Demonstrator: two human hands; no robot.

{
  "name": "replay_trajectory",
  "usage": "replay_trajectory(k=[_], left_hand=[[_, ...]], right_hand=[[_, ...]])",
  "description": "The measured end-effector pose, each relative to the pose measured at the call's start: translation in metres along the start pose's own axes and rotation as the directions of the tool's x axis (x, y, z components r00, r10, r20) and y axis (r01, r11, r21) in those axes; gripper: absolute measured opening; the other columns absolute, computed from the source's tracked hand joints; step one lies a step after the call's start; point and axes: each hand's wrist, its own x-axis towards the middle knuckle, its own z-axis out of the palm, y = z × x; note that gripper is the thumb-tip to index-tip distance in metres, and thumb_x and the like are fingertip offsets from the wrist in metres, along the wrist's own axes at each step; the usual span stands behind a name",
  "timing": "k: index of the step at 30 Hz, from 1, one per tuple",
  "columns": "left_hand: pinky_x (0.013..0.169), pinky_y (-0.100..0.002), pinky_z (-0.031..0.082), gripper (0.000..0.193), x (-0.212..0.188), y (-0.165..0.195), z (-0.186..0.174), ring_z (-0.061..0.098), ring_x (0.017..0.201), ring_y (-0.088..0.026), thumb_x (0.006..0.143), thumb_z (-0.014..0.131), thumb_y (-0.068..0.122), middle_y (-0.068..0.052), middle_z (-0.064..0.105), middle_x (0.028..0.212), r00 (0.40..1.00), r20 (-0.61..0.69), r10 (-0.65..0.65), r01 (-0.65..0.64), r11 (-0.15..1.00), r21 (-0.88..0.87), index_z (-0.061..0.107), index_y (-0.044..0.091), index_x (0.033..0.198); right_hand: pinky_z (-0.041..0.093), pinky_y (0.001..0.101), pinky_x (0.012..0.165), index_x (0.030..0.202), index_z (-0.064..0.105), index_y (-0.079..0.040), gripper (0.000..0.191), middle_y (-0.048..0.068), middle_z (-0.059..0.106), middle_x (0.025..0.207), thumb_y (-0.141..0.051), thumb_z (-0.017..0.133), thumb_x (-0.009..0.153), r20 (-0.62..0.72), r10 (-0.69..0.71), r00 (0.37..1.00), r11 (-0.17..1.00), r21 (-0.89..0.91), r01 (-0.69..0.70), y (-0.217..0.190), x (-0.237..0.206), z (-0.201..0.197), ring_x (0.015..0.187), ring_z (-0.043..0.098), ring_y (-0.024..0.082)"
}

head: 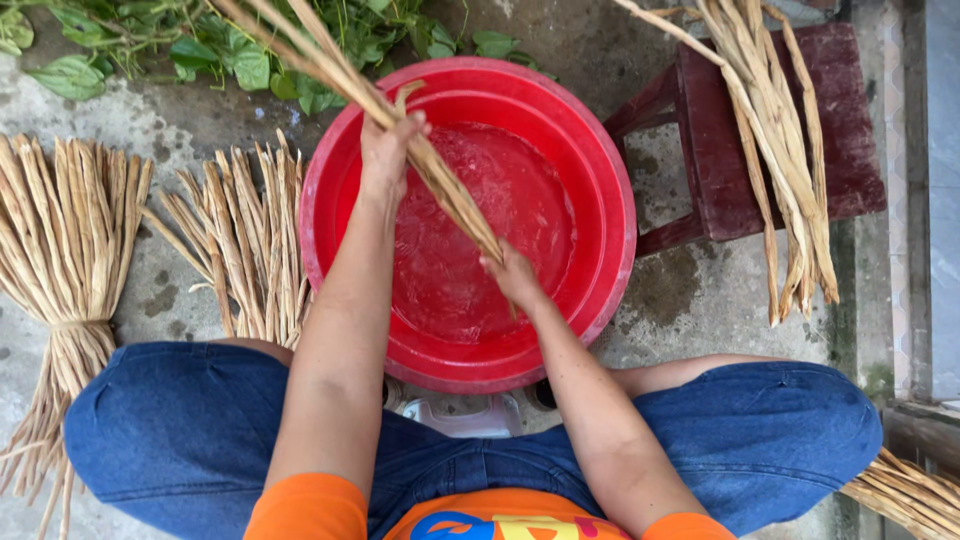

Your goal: The person sits cross-legged on the ground and repeatedly washes bundles of thin sticks in a red basin filled with water. They submerge the sticks, rub them together, and lift them out to drain before placing them on a nearby stool.

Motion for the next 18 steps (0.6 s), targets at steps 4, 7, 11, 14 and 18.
replay_trajectory(k=[4, 7, 11, 14, 18], left_hand=[[0.083, -0.033, 0.061, 0.071, -0.024, -0.053, -0.029, 0.072, 0.083, -0.023, 0.086, 0.075, 0.005, -0.014, 0.070, 0.095, 0.975, -0.082, -0.204, 0.218, 0.952, 0.214, 0.033, -0.004, 0.142], [0.075, -0.038, 0.060, 0.046, -0.046, -0.087, -0.062, 0.071, 0.077, -0.023, 0.086, 0.075, 0.002, -0.013, 0.070, 0.091, 0.889, -0.283, -0.359, 0.382, 0.924, 0.030, 0.058, -0.005, 0.128], [0.069, -0.042, 0.060, 0.013, -0.037, -0.090, -0.091, 0.067, 0.073, -0.027, 0.093, 0.068, 0.003, -0.014, 0.065, 0.084, 0.924, -0.186, -0.333, 0.283, 0.926, -0.250, 0.060, 0.001, 0.102], [0.069, -0.049, 0.064, 0.009, -0.015, -0.066, -0.085, 0.068, 0.070, -0.028, 0.097, 0.064, 0.013, -0.010, 0.065, 0.078, 0.863, -0.279, -0.422, 0.299, 0.870, -0.391, 0.062, 0.005, 0.093], [0.081, -0.045, 0.067, 0.010, 0.012, -0.030, -0.049, 0.068, 0.080, -0.025, 0.100, 0.063, 0.012, -0.009, 0.065, 0.085, 0.865, -0.246, -0.438, 0.289, 0.834, -0.470, 0.063, 0.004, 0.106]], right_hand=[[0.056, 0.0404, 0.078, 0.120, 0.065, -0.007, 0.032, 0.008, 0.072, 0.094, -0.019, 0.073, 0.092, 0.091, -0.106, 0.990, 0.994, 0.027, 0.104, 0.037, 0.003, 0.019, 0.088, 0.068, 0.022], [0.055, 0.0409, 0.076, 0.121, 0.064, -0.009, 0.028, 0.009, 0.071, 0.091, -0.024, 0.068, 0.098, 0.249, 0.099, 0.963, 0.967, -0.254, -0.034, 0.048, 0.005, 0.021, 0.081, 0.069, 0.023], [0.050, 0.0450, 0.065, 0.124, 0.060, -0.009, 0.028, 0.010, 0.064, 0.085, -0.024, 0.063, 0.100, 0.346, 0.216, 0.913, 0.962, -0.235, -0.139, 0.039, 0.008, 0.002, 0.069, 0.060, 0.027], [0.048, 0.0336, 0.060, 0.123, 0.063, -0.013, 0.027, 0.006, 0.065, 0.080, -0.027, 0.062, 0.100, 0.314, 0.182, 0.932, 0.960, -0.261, -0.099, 0.018, 0.004, -0.030, 0.065, 0.056, 0.016], [0.051, 0.0268, 0.060, 0.123, 0.063, -0.016, 0.028, 0.003, 0.064, 0.084, -0.033, 0.061, 0.102, 0.170, 0.117, 0.978, 0.864, -0.503, -0.016, -0.026, 0.001, -0.112, 0.065, 0.056, 0.011]])
